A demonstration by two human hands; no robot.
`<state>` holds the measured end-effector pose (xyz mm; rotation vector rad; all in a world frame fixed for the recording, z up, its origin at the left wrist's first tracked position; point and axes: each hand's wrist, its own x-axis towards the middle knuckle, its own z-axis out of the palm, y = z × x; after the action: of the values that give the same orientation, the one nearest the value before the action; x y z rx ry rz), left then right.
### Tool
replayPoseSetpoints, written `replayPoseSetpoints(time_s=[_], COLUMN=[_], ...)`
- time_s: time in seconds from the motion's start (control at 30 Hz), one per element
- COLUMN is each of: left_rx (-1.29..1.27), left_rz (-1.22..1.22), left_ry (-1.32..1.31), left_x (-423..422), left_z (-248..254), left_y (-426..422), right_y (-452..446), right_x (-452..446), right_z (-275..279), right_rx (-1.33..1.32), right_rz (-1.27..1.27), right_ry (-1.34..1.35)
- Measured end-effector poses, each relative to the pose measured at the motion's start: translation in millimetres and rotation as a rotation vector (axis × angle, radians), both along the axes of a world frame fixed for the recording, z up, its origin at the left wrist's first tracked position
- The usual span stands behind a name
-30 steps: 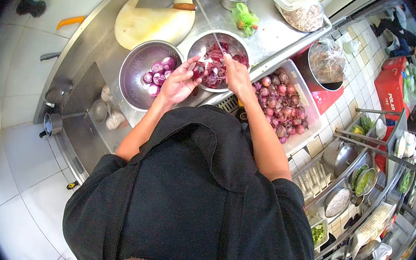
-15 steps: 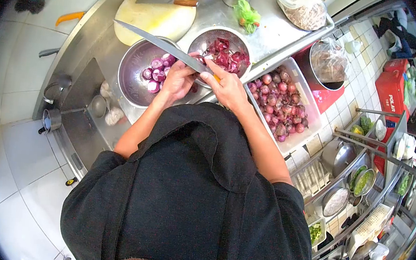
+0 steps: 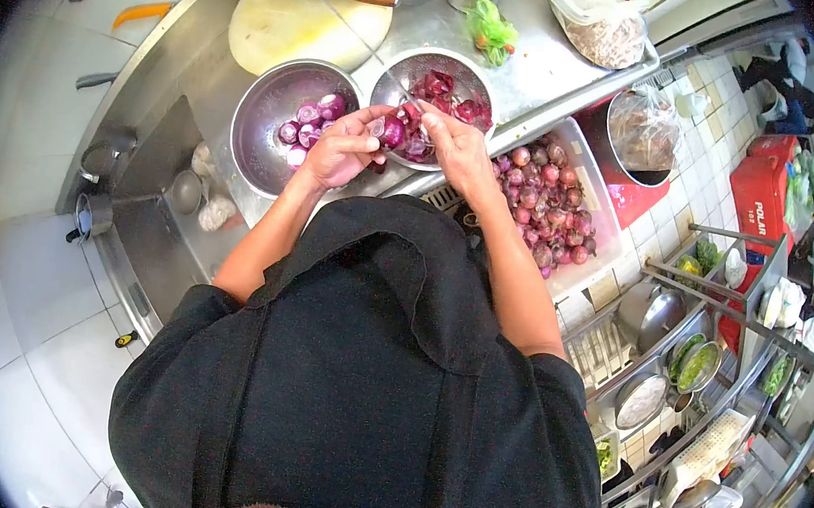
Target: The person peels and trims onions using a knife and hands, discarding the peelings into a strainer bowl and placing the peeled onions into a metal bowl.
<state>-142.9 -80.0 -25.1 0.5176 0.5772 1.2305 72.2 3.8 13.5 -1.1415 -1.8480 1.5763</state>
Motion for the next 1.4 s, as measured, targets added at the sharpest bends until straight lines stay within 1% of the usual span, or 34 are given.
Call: replayPoseSetpoints(time_s=[0.1,0.13,0.23,0.27,0.37,0.4,0.5,0.67,0.77,0.8,0.87,0.9,0.93,0.97,1.07,1.1,1.17,1.3,1.4], left_rx=[0.056,0.061,0.089,0.081,0.073,0.064,0.029,-0.035,0.024,0.027,0.014,0.023,0.017,0.01,-0.002,-0.003,-0.024,-0.038,-0.08], left_rz=[0.022,0.025,0.091,0.106,0.18,0.187,0.317,0.376,0.33,0.332,0.353,0.343,0.35,0.35,0.367,0.383,0.395,0.446,0.421], left_ry=[-0.159,-0.153,-0.16,-0.195,-0.131,-0.172,-0.278,-0.235,-0.151,-0.135,-0.092,-0.069,-0.051,-0.036,-0.011,0.006,0.018,-0.007,-0.011], left_x=[3,5,5,5,4,3,4,-11,-20,-19,-16,-14,-13,-10,2,6,12,17,18], left_z=[6,15,10,9,-2,-4,-14,-20,-30,-23,-17,-16,-12,-9,-1,-1,0,3,6], left_y=[-2,-2,1,0,0,1,5,0,-2,-4,-8,-8,-7,-8,-7,-6,-7,-10,-14], right_y=[5,5,4,0,-2,-2,-1,-3,1,2,11,8,2,-9,-22,-24,-28,-33,-36], right_x=[0,-1,-1,-7,-10,-11,-11,-7,-4,-3,3,3,-4,-5,-19,-24,-27,-26,-27], right_z=[-4,-2,5,0,7,5,8,12,-3,0,-38,-38,-25,-9,-7,-1,13,23,13], right_rx=[-0.057,-0.066,-0.079,-0.014,-0.052,-0.039,-0.076,-0.043,-0.013,-0.077,0.067,0.093,0.118,0.028,0.097,0.187,0.201,0.184,0.273], right_rz=[-0.044,-0.055,-0.076,-0.14,-0.148,-0.161,-0.207,-0.238,-0.266,-0.224,-0.14,-0.099,-0.059,0.006,0.057,0.085,0.145,0.164,0.118], right_ry=[0.011,0.016,-0.022,0.046,0.046,0.053,0.065,0.019,0.007,-0.042,-0.084,-0.074,-0.063,-0.059,-0.047,-0.039,-0.145,-0.173,-0.101])
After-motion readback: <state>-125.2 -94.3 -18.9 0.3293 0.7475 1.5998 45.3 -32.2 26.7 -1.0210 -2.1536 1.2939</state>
